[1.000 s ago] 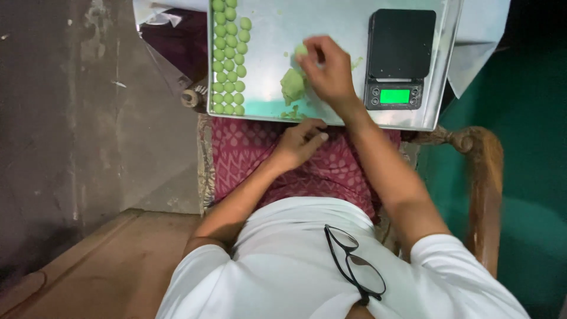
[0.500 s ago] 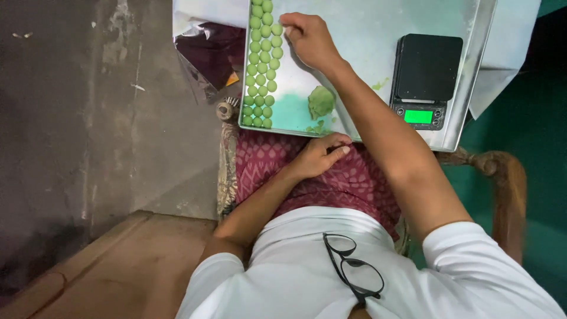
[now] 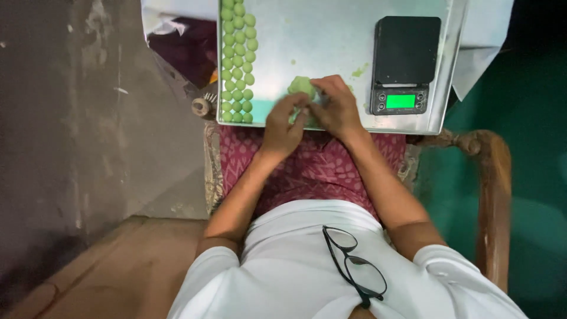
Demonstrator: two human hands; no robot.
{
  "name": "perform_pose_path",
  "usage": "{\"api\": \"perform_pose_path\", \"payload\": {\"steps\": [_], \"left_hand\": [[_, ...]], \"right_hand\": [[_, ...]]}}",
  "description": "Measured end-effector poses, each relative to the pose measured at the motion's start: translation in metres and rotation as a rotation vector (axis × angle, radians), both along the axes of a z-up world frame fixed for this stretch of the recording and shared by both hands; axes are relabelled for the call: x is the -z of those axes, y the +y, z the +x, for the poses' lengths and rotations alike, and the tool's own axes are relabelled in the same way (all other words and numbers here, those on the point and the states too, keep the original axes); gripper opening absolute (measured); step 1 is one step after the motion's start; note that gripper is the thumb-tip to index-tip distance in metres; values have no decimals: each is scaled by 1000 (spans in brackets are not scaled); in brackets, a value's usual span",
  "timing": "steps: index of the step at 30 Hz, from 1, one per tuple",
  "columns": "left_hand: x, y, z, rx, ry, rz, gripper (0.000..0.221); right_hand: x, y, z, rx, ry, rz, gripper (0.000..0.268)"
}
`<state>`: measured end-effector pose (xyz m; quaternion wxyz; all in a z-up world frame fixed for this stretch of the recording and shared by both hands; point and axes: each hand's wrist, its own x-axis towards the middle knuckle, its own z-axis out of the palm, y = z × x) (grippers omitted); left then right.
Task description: Weighing small portions of green dough on a digital scale and rolling them into small balls by hand.
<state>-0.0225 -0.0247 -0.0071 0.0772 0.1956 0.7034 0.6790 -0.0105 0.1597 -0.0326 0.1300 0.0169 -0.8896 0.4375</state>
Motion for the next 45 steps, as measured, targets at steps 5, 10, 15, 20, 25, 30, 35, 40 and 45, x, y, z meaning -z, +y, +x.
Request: {"api": "perform_pose_path", "payload": {"steps": [5, 10, 15, 20, 25, 30, 35, 40, 45], "left_hand": [[26, 16, -23, -40, 616, -345, 62], [53, 19, -21, -40, 630, -399, 77], [46, 16, -23, -48, 605, -395, 66], [52, 17, -21, -53, 540, -499, 47], [51, 16, -19, -112, 561, -514, 37], [47, 17, -17, -141, 514, -492, 36], [37, 19, -15, -106, 426, -511, 27], [30, 19, -14, -164, 413, -538, 28], [36, 21, -16, -141, 464, -533, 29]], "right_hand": [[19, -7, -4, -23, 280, 299, 32], [27, -5, 0, -8, 279, 349, 38], [22, -10, 2, 0, 277, 343, 33], [23, -6, 2, 9, 230, 238, 24], [43, -2, 3, 2, 210, 178, 18], [22, 0, 12, -4, 100, 117, 12], [11, 4, 21, 4, 101, -26, 19], [13, 47, 41, 202, 54, -180, 14], [-30, 133, 21, 388, 152, -3, 15]]}}
